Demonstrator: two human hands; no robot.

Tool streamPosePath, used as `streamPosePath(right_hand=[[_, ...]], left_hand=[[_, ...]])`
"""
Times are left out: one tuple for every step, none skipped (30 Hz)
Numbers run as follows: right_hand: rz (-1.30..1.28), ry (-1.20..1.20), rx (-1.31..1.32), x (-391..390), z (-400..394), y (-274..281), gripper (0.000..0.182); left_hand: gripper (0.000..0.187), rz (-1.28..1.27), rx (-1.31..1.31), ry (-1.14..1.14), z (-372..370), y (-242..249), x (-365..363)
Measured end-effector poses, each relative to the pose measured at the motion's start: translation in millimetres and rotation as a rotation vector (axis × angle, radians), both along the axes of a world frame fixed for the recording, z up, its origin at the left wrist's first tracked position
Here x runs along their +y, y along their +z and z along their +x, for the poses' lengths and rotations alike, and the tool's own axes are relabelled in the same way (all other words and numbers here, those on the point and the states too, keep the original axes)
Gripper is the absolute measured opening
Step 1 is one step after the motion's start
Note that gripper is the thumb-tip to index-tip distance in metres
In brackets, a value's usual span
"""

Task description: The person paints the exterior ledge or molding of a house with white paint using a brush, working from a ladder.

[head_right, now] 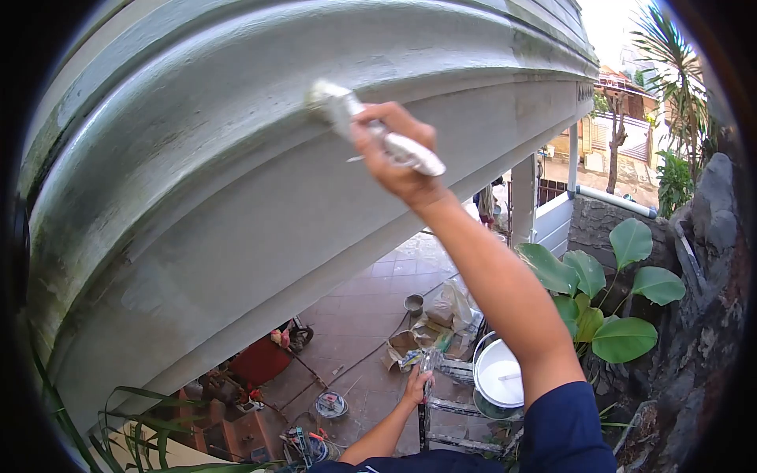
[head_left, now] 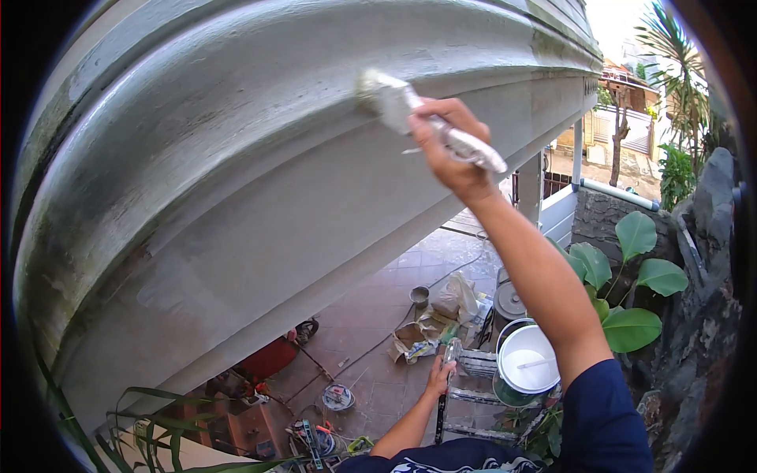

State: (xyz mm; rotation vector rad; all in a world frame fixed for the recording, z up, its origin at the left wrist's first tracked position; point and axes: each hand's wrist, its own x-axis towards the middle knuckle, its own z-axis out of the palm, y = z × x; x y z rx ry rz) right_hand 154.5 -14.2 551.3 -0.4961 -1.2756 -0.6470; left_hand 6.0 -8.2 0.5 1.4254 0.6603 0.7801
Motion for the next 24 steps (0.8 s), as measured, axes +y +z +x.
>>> streamPosePath(right_hand=[[-0.028, -0.064, 0.112, -1.3, 28.8, -5.2, 0.011], [-0.052, -0.128, 0.222, -0.6, 53.2, -6.2, 0.011], [0.0, -0.179, 0.295, -0.8, 72.9, -5.1, 0.011], [0.056, -0.226, 0.362, -2.4, 82.0, 3.2, 0.01], [0.033, -0.222, 0.407, -1.5, 86.5, 7.6, 0.011], [0.03, -0.263, 0.358, 2.9, 86.1, 8.5, 0.011], [0.028, -0.304, 0.313, 7.5, 75.4, 12.4, 0.011], [0.028, -0.347, 0.266, 12.4, 61.7, 17.9, 0.011], [0.097, -0.314, 0.154, 15.2, 36.0, 20.3, 0.011], [0.166, -0.281, 0.043, 15.7, 1.4, 18.3, 0.013], [0.199, -0.269, -0.031, 13.1, -32.2, 15.4, 0.014], [0.215, -0.213, -0.092, 11.6, -65.2, 10.0, 0.017], [0.149, -0.14, -0.138, -2.4, -100.6, 3.4, 0.019], [0.147, -0.045, -0.175, -7.4, -131.3, -2.2, 0.014], [0.11, 0.064, -0.284, -13.6, -155.3, -6.4, 0.011], [0.077, 0.172, -0.398, -19.5, -172.6, -10.0, 0.01], [0.025, 0.268, -0.491, -24.9, -185.2, -15.5, 0.01], [-0.026, 0.364, -0.582, -29.9, -193.2, -22.2, 0.011], [-0.034, 0.35, -0.58, -36.7, -192.8, -32.5, 0.012], [-0.038, 0.339, -0.578, -44.9, -186.3, -44.9, 0.012], [-0.043, 0.331, -0.575, -52.5, -177.3, -57.6, 0.013], [-0.058, 0.341, -0.549, -57.5, -160.3, -73.7, 0.014], [-0.101, 0.293, -0.51, -66.6, -138.5, -90.2, 0.016], [-0.205, 0.271, -0.457, -76.2, -114.7, -110.0, 0.022]], left_hand=[[0.037, 0.007, 0.013, -0.001, -0.2, 0.0, -1.0], [0.037, 0.018, 0.023, -0.002, 1.5, 1.9, 0.5], [0.036, -0.007, 0.038, 0.005, 0.5, 11.7, -4.1], [0.036, 0.003, 0.024, 0.004, 4.9, 12.6, -1.0], [0.036, 0.007, 0.018, 0.006, 3.9, 11.2, -1.9], [0.036, 0.011, 0.016, 0.008, 1.6, 9.3, -2.9], [0.036, 0.01, 0.012, 0.012, -0.9, 6.7, -2.7], [0.036, 0.01, 0.007, 0.015, -0.7, 4.0, -2.2], [0.037, 0.013, -0.002, 0.018, 1.0, 3.3, -0.3], [0.036, 0.01, -0.002, 0.017, 0.3, 6.9, -0.1], [0.036, 0.004, -0.003, 0.018, -0.3, 13.1, -3.3], [0.035, -0.003, -0.005, 0.02, -0.3, 16.3, -5.2], [0.035, -0.002, -0.006, 0.007, 1.7, 13.7, -1.2], [0.036, -0.008, 0.0, -0.005, -0.2, 7.0, 1.7], [0.036, -0.016, 0.003, -0.016, -0.7, 0.8, 2.8], [0.037, 0.081, -0.02, -0.004, 1.1, -2.8, 4.0], [0.038, 0.176, -0.04, 0.009, -0.3, -6.5, 4.1], [0.047, 0.245, 0.015, -0.018, -1.4, -45.3, 18.5], [0.059, 0.315, 0.067, -0.044, -2.4, -85.4, 33.3], [0.056, 0.3, 0.056, -0.037, -3.5, -83.9, 31.4], [0.053, 0.285, 0.045, -0.026, -6.7, -83.1, 28.7], [0.05, 0.269, 0.026, -0.007, -6.0, -77.9, 25.0], [0.047, 0.254, 0.007, 0.018, -7.0, -67.4, 21.3], [0.044, 0.238, -0.01, 0.043, -9.0, -56.9, 17.7]])
